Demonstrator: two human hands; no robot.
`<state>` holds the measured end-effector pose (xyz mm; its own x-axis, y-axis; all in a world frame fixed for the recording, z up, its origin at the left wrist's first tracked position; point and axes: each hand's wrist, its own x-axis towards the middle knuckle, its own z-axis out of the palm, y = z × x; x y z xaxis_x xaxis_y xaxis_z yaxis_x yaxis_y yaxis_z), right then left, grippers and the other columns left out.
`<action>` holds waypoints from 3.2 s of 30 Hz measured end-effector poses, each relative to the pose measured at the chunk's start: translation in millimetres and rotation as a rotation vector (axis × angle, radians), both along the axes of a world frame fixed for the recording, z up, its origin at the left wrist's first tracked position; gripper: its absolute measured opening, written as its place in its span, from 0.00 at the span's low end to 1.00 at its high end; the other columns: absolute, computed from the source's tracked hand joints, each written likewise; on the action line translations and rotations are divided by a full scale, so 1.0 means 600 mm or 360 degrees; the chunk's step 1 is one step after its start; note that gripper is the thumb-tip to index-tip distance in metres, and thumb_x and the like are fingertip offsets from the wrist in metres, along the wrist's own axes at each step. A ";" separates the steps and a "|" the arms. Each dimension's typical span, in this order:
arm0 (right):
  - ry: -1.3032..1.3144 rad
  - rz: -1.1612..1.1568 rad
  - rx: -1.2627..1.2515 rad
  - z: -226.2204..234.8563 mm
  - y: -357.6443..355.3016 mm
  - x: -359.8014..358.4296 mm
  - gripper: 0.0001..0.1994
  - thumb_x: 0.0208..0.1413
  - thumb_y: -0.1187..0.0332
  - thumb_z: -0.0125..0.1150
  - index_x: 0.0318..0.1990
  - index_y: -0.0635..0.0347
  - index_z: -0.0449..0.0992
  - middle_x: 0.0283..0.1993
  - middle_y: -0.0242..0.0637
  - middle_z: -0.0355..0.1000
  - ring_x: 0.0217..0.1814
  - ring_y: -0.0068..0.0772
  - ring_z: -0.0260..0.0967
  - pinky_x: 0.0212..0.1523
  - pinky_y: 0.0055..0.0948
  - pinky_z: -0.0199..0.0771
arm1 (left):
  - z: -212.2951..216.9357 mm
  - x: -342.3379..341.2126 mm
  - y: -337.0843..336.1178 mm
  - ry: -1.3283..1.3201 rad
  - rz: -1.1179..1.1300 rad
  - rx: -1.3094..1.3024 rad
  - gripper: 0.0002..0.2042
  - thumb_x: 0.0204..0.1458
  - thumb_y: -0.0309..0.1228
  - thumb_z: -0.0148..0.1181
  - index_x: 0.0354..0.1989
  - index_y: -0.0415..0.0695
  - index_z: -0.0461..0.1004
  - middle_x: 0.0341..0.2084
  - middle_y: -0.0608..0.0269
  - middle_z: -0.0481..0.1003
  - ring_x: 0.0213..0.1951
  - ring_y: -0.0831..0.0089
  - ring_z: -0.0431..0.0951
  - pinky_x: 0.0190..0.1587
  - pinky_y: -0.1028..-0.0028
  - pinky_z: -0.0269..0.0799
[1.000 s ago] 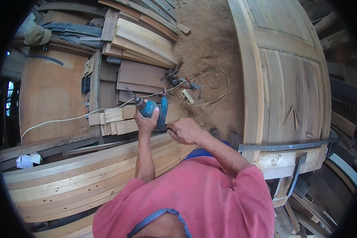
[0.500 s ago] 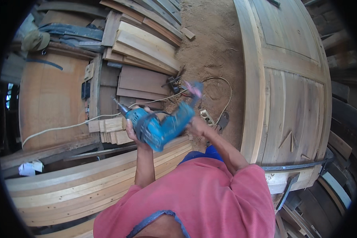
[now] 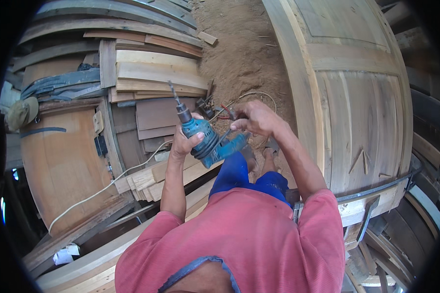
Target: The person uses a power drill to make holes in a wooden door frame, then adjusts the power cord by hand, and finally hammers a wooden piece into one of the holes using a mallet.
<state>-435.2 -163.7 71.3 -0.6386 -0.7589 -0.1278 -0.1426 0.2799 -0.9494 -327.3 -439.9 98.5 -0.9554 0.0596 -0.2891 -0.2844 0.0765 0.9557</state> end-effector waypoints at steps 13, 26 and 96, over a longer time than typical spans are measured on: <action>-0.0369 -0.0283 -0.0079 -0.143 -0.156 0.188 0.23 0.69 0.51 0.56 0.41 0.66 0.83 0.31 0.41 0.79 0.35 0.32 0.75 0.42 0.35 0.75 | 0.032 -0.112 0.016 0.0183 0.0522 0.1691 0.28 0.57 0.50 0.60 0.62 0.49 0.64 0.51 0.51 0.73 0.52 0.58 0.77 0.69 0.47 0.63; 0.0376 -0.0515 0.0496 -0.007 -0.121 0.112 0.10 0.49 0.65 0.61 0.37 0.57 0.80 0.35 0.44 0.78 0.38 0.53 0.76 0.40 0.49 0.74 | 0.043 -0.171 -0.110 0.0343 -0.0265 -0.0461 0.23 0.48 0.32 0.73 0.49 0.39 0.71 0.33 0.68 0.76 0.35 0.77 0.76 0.44 0.71 0.74; 0.0108 -0.0904 0.0372 0.126 0.011 0.235 0.16 0.56 0.59 0.61 0.38 0.66 0.77 0.40 0.57 0.77 0.44 0.60 0.76 0.46 0.52 0.74 | -0.015 0.057 0.065 -0.0605 -0.0542 0.1017 0.45 0.37 0.47 0.82 0.61 0.32 0.69 0.51 0.53 0.78 0.52 0.64 0.81 0.56 0.64 0.78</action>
<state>-294.1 -157.0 146.7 -0.9473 -0.2546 -0.1944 0.0317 0.5296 -0.8477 -293.1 -401.0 89.6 -0.6988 0.5920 -0.4015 -0.6572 -0.3098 0.6871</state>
